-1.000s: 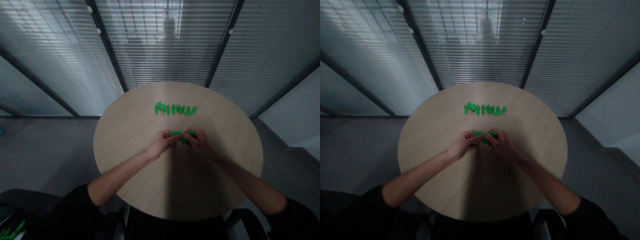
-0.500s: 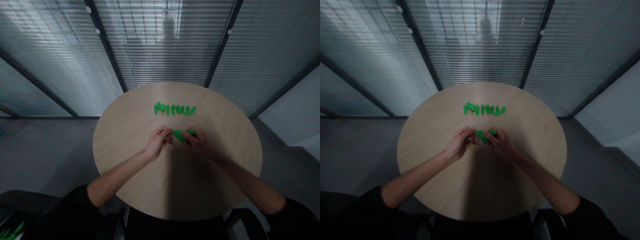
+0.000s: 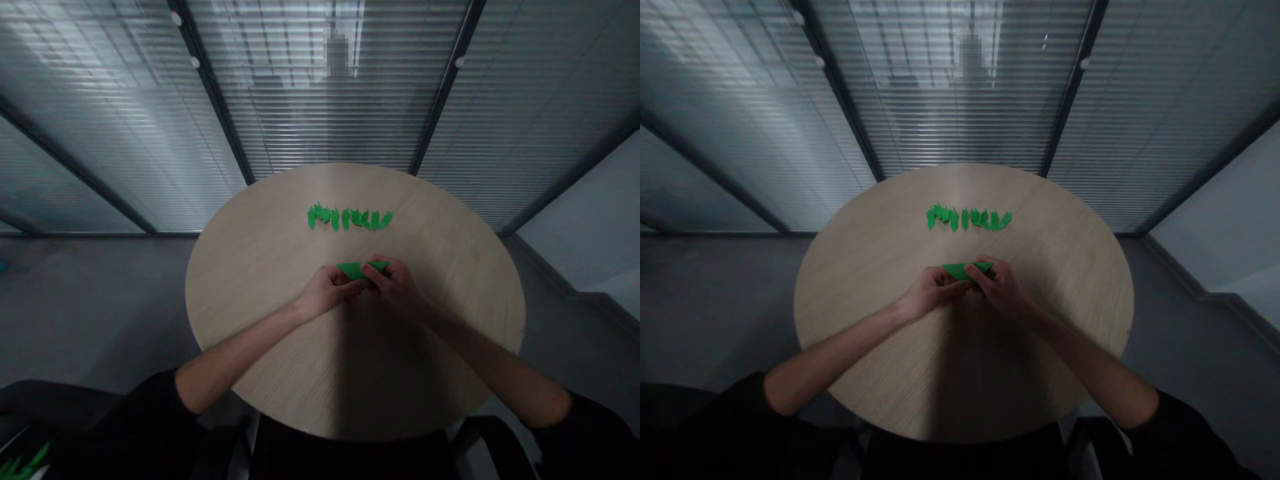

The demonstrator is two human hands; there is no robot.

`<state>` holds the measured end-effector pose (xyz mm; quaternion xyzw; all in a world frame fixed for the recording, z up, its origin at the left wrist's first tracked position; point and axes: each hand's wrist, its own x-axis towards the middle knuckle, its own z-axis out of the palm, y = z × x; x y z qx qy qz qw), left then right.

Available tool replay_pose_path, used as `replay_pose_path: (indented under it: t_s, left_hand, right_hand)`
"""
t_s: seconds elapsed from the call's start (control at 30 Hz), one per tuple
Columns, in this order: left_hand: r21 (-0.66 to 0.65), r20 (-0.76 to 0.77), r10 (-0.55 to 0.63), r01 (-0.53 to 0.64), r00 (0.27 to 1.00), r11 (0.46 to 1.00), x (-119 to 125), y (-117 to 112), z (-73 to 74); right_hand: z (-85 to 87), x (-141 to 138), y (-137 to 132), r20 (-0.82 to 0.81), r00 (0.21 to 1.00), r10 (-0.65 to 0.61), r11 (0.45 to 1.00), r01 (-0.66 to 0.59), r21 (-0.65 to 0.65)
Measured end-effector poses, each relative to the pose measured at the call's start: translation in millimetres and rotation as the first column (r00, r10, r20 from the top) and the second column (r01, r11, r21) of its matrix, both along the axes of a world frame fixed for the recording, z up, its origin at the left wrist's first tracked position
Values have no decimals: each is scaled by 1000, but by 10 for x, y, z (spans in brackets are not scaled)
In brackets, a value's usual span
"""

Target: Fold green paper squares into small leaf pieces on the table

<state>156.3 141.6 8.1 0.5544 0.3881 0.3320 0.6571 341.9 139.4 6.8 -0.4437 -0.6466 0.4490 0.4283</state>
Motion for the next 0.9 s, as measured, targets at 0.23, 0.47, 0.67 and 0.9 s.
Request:
replay_pose_path:
  t_s: [0.23,0.47,0.67,0.9]
  left_hand:
    - [-51,189,227,-221,956,974,-104,95,-14]
    - [-101,246,296,-279,923,955,-84,82,-54]
    - [-76,167,109,-98,980,992,-50,64,-55]
    - [13,-3,-75,76,997,997,-28,37,-73]
  right_hand:
    - [-8,19,15,6,999,-48,997,48,-60]
    - [3,-4,20,14,997,-73,995,74,-71]
    - [6,-38,5,-13,995,-100,993,99,-69]
    - [24,-68,-19,-10,999,-50,998,50,-42]
